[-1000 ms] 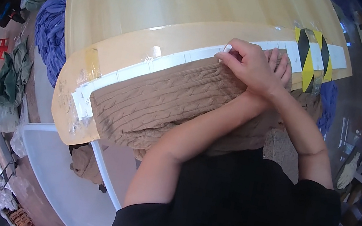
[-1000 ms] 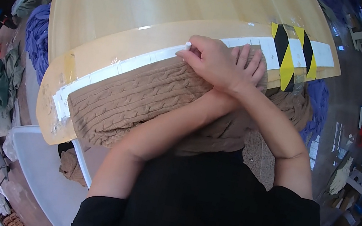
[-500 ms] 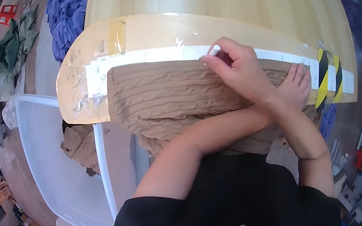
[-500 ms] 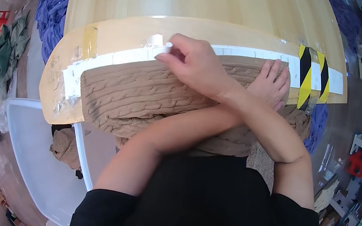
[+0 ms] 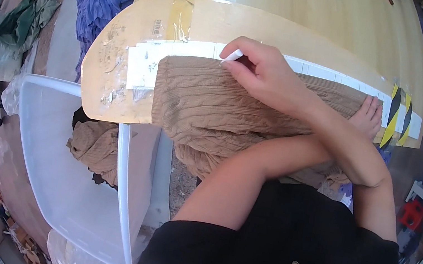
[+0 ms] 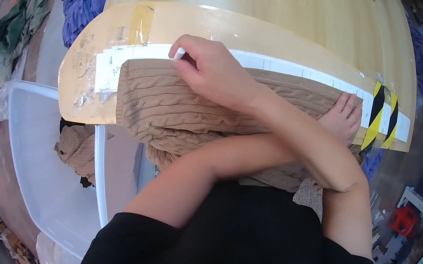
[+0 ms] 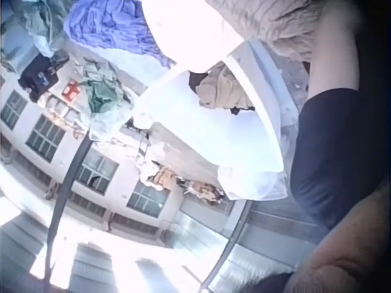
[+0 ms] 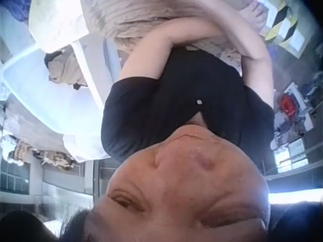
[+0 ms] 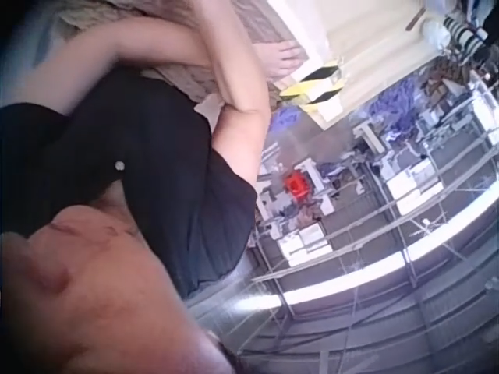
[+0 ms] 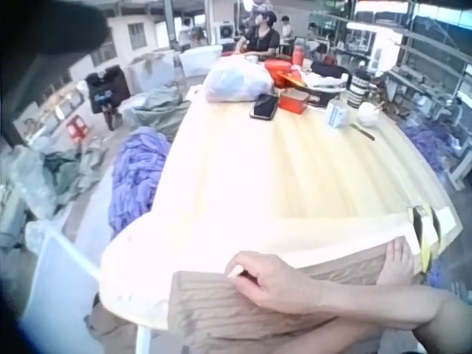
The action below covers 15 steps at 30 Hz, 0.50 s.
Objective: Marking specific measurement points on a brown knitted garment using a white marker and a template guide.
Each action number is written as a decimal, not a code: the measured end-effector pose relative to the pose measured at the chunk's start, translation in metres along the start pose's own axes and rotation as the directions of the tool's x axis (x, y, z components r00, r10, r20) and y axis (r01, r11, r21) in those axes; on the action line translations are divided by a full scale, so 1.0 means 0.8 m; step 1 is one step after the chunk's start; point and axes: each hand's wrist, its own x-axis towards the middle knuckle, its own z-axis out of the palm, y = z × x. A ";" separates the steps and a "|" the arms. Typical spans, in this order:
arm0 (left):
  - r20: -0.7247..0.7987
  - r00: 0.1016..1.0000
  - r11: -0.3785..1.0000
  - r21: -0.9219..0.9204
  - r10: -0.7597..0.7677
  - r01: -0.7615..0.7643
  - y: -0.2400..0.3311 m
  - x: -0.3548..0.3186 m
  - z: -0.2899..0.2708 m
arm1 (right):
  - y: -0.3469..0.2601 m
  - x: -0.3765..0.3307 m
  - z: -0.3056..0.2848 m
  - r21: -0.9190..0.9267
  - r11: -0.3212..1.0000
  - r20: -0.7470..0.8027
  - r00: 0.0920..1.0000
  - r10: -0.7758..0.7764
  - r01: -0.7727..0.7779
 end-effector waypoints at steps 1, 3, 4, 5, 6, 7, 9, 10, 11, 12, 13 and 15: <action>-0.055 0.998 1.000 0.005 -0.025 0.025 0.000 -0.001 0.003 | 0.006 0.004 0.007 0.002 1.000 0.011 1.000 -0.006 0.006; -0.055 0.998 0.999 0.001 -0.037 0.037 0.002 -0.002 0.009 | 0.016 0.012 0.018 -0.031 0.992 0.007 0.992 -0.123 0.123; -0.053 0.998 0.999 -0.019 -0.037 0.036 0.005 -0.002 0.008 | 0.018 0.013 0.019 -0.028 0.992 0.013 0.993 -0.120 0.120; -0.052 0.998 0.999 -0.022 -0.042 0.041 0.007 -0.003 0.008 | 0.020 0.014 0.020 -0.080 0.984 0.013 0.988 -0.157 0.157; -0.058 0.998 0.999 -0.023 -0.040 0.039 0.008 -0.002 0.009 | 0.022 0.014 0.020 -0.130 0.972 0.013 0.981 -0.193 0.193; -0.066 0.997 0.999 -0.025 -0.031 0.030 0.008 -0.001 0.006 | 0.023 0.017 0.020 -0.133 0.973 0.011 0.982 -0.191 0.190; -0.067 0.997 0.999 -0.019 -0.037 0.035 0.006 0.001 0.002 | 0.023 0.020 0.019 -0.257 0.954 0.035 0.988 -0.153 0.156; -0.068 0.997 0.999 -0.001 -0.045 0.045 0.001 0.000 0.000 | 0.017 0.022 0.020 -0.261 0.951 0.032 0.986 -0.161 0.164; -0.071 0.997 0.999 0.009 -0.039 0.040 -0.003 0.000 0.005 | 0.009 0.026 0.018 -0.232 0.966 -0.033 0.991 -0.129 0.118; -0.074 0.997 0.999 -0.032 -0.035 0.033 -0.007 0.000 0.012 | -0.003 0.030 0.015 -0.200 0.977 -0.095 0.991 -0.097 0.076; -0.059 0.997 0.997 -0.068 -0.049 0.045 -0.011 -0.005 0.020 | -0.021 0.031 0.009 -0.050 0.994 -0.175 0.979 -0.109 0.102; -0.147 0.982 0.966 -0.245 -0.115 0.077 -0.016 -0.023 -0.025 | -0.043 0.014 -0.034 0.113 0.972 -0.299 0.940 -0.162 0.204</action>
